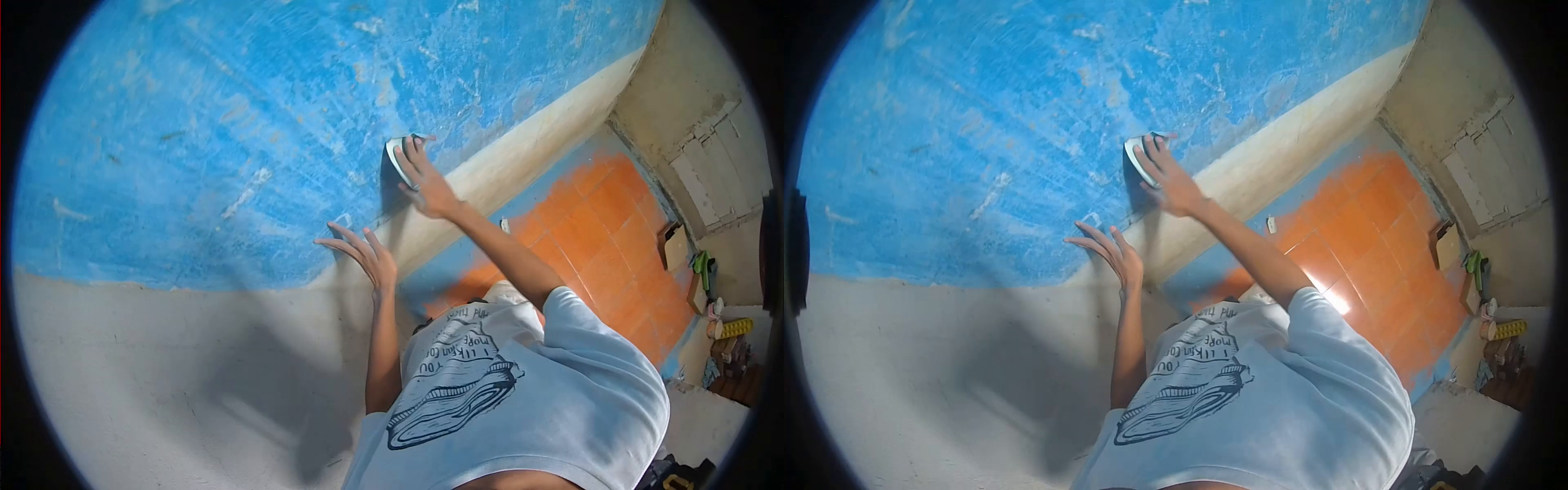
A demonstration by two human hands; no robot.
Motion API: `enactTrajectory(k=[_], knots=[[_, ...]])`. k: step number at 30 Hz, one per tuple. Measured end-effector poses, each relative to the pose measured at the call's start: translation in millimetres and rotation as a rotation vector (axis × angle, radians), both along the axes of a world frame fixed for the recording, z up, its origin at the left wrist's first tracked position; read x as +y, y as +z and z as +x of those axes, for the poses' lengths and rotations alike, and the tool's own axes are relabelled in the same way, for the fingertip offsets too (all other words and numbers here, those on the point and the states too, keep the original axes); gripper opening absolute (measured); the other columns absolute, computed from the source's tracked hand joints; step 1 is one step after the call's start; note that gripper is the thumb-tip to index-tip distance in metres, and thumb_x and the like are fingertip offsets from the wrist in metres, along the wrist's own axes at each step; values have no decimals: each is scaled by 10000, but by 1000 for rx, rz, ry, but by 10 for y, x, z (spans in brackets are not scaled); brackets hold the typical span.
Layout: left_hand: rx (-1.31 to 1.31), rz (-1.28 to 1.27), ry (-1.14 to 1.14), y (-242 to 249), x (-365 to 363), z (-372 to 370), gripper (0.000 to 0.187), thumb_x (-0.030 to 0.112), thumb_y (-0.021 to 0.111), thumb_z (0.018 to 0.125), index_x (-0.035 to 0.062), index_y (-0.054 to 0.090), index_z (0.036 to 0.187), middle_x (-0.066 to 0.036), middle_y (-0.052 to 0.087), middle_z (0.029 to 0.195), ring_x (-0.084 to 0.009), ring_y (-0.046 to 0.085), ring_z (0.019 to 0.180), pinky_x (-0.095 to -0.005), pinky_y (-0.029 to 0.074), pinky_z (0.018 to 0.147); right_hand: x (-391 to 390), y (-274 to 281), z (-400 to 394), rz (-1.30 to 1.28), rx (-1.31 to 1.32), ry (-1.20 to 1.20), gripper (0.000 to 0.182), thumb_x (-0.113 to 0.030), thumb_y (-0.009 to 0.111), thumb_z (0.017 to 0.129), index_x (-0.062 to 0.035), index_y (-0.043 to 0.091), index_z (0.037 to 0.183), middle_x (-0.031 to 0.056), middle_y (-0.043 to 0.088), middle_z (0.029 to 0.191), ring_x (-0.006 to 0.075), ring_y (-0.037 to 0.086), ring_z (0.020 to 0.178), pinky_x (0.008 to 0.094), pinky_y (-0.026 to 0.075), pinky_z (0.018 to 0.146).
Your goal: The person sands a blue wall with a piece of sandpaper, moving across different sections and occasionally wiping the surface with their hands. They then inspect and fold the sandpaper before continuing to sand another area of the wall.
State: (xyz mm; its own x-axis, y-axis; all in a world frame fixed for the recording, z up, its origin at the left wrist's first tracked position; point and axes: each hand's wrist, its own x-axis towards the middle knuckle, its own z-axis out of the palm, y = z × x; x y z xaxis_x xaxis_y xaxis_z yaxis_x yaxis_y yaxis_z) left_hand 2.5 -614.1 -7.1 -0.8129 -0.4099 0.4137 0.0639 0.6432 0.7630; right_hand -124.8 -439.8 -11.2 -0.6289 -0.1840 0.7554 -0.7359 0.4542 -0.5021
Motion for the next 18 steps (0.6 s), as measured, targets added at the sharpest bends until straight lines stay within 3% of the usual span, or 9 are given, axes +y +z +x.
enactTrajectory(k=[2,4,6,9,10,13,14,15,18], knots=[[-40,-38,-3,17,88,11,774,500,306,1106,84,-69,1640,-264,-359,1602,-479,-151,1535,-596,59,1245,535,-71,-313,37,45,-50,637,-347,434,1091,10,278,1594,323,37,1670,470,4,1559,530,110,1252],[-67,-23,38,-6,116,-16,786,504,307,1105,76,-84,1636,-267,-356,1602,-473,-146,1538,-592,63,1246,835,-137,-829,-721,-258,-301,638,-393,378,1107,68,342,1546,286,123,1678,415,73,1570,462,135,1262],[-52,12,64,-35,272,-125,828,535,313,1094,66,-112,1628,-264,-348,1607,-469,-135,1541,-575,72,1253,1032,-49,-1033,-975,-370,-416,680,-405,354,1113,90,252,1567,279,114,1682,385,83,1575,423,111,1270],[-73,42,120,-137,646,-319,852,562,316,1085,66,-117,1626,-264,-333,1614,-469,-128,1542,-562,79,1257,602,32,-608,-409,-89,-309,766,-292,452,1078,170,70,1554,341,-51,1662,467,-55,1555,466,-5,1269],[-55,57,135,-154,753,-410,868,590,317,1074,81,-113,1630,-263,-322,1620,-473,-118,1544,-571,76,1254,529,182,-303,-425,-87,-2,761,-262,483,1056,172,99,1550,366,-52,1650,503,-68,1541,483,4,1267],[-56,73,163,-124,933,-477,897,632,324,1055,96,-100,1635,-269,-294,1630,-478,-98,1546,-580,81,1251,1129,-82,-593,149,71,-88,774,-295,480,1060,141,89,1567,369,-57,1649,495,-60,1545,477,11,1268],[-76,75,167,11,967,-442,893,619,329,1060,83,-95,1634,-276,-289,1629,-476,-99,1545,-572,91,1253,1242,8,-762,-398,-152,-99,787,-366,444,1082,79,51,1599,329,-44,1669,446,-34,1562,463,7,1271],[-96,81,176,80,1001,-427,889,606,335,1065,70,-90,1633,-282,-285,1629,-474,-100,1545,-563,101,1256,1435,19,-1022,-647,-238,-224,776,-381,414,1090,63,39,1604,302,-63,1675,419,-37,1567,460,11,1271],[-96,-32,192,55,1082,-447,908,628,347,1052,74,-72,1637,-283,-272,1634,-475,-100,1545,-571,105,1254,1736,192,-1379,-966,-379,-489,747,-425,324,1114,17,2,1622,222,-119,1696,336,-44,1581,451,23,1272]])
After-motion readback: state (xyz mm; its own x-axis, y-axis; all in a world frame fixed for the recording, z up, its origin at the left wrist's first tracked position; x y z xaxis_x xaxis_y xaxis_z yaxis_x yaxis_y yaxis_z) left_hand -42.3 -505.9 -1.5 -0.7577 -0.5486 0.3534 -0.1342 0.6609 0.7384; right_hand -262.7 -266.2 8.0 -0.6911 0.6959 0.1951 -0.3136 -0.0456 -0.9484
